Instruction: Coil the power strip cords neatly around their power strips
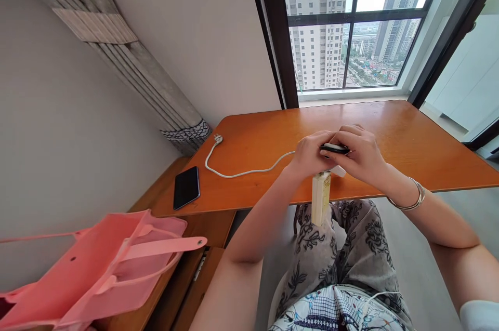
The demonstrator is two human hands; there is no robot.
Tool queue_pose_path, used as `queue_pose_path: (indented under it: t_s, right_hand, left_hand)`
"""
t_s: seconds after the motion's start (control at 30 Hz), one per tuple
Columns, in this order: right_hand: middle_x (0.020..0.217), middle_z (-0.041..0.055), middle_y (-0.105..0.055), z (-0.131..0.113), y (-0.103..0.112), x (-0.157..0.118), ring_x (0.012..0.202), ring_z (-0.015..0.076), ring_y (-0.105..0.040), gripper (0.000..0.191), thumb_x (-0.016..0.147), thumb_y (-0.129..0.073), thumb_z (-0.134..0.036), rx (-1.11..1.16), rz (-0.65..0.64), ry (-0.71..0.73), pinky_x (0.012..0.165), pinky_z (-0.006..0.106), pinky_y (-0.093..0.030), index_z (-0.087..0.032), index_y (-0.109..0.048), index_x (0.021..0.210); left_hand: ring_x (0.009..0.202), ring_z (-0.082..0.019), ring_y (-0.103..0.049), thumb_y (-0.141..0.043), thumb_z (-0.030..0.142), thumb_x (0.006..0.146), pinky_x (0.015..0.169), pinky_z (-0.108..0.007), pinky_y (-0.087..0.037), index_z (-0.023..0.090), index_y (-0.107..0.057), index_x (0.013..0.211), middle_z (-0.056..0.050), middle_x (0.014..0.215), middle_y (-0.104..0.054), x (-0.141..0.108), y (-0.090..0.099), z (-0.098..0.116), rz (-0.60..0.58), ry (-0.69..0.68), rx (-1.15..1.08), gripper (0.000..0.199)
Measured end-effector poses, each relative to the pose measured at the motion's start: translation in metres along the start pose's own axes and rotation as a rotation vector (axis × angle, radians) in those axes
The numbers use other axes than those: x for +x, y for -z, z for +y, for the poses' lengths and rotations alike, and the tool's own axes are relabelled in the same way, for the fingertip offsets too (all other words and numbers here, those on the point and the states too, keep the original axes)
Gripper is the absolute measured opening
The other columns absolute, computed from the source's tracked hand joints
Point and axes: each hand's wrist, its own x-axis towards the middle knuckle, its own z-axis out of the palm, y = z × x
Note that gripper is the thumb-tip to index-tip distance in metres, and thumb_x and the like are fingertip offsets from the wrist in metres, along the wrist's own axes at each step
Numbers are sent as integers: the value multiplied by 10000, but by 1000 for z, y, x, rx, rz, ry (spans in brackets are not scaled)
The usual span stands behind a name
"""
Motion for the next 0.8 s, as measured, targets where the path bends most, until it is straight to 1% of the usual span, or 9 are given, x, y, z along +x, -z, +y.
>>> queue_pose_path:
  t_s: [0.1, 0.2, 0.33, 0.4, 0.5, 0.57, 0.67, 0.73, 0.8]
  right_hand:
    - [650, -2, -554, -2, 10, 6, 633, 149, -477, 282, 880, -636, -377, 45, -5, -98, 655, 305, -353, -208, -557, 668]
    - [651, 3, -610, 7, 23, 24, 629, 144, -497, 255, 858, -666, -374, 36, -48, -100, 695, 321, -364, -204, -623, 672]
    - [620, -11, -594, 21, 34, 53, 618, 131, -496, 235, 808, -720, -373, 82, -75, -105, 691, 321, -366, -196, -650, 670]
    - [625, -20, -572, 25, 35, 62, 630, 125, -488, 238, 759, -770, -383, 117, -57, -101, 684, 314, -372, -190, -643, 701]
    - [642, -28, -537, 25, 32, 68, 663, 124, -481, 289, 724, -807, -404, 187, -30, -90, 672, 304, -387, -188, -619, 763]
    - [641, -34, -516, 23, 28, 69, 673, 127, -484, 326, 722, -810, -433, 220, -26, -81, 678, 308, -403, -194, -599, 789]
    - [624, -49, -501, 20, 23, 73, 651, 124, -491, 390, 707, -817, -490, 248, -45, -76, 701, 325, -428, -209, -569, 815]
    - [595, -63, -491, 19, 20, 76, 622, 120, -487, 434, 679, -833, -518, 269, -67, -72, 704, 331, -439, -217, -549, 810]
    - [572, -70, -486, 19, 16, 79, 605, 123, -490, 460, 658, -845, -534, 305, -78, -70, 689, 329, -445, -224, -541, 808]
  left_hand:
    - [911, -204, -672, -717, 224, 708, 768, -302, -528, 208, -685, 1025, -33, 1005, -720, 3, 1, 6, 27, -30, -82, 319]
    - [961, -222, -665, -769, 330, 714, 825, -327, -533, 179, -662, 1055, -68, 1059, -708, 8, 4, 7, 26, -26, -203, 388]
    - [954, -253, -683, -802, 488, 697, 815, -359, -557, 145, -653, 1051, -90, 1020, -720, 14, 5, 0, -55, 97, -442, 514]
    - [1018, -275, -688, -820, 538, 673, 877, -392, -560, 150, -643, 1094, -106, 1065, -725, 16, 4, -3, -74, 143, -579, 599]
    - [1086, -299, -688, -846, 564, 638, 956, -443, -547, 162, -629, 1126, -126, 1117, -725, 17, 1, -5, -85, 147, -739, 669]
    - [1053, -304, -703, -855, 568, 622, 930, -448, -561, 161, -637, 1098, -124, 1092, -728, 19, 1, -3, -117, 148, -779, 663]
    - [935, -275, -718, -857, 555, 615, 825, -412, -579, 158, -652, 1046, -102, 1019, -722, 21, 2, 1, -159, 139, -753, 621]
    - [793, -220, -690, -865, 518, 611, 719, -361, -561, 157, -650, 957, -59, 871, -693, 22, 2, 5, -152, 126, -677, 545]
    - [662, -160, -604, -869, 477, 610, 621, -307, -503, 162, -621, 835, -9, 714, -615, 24, 1, 9, -113, 119, -606, 460]
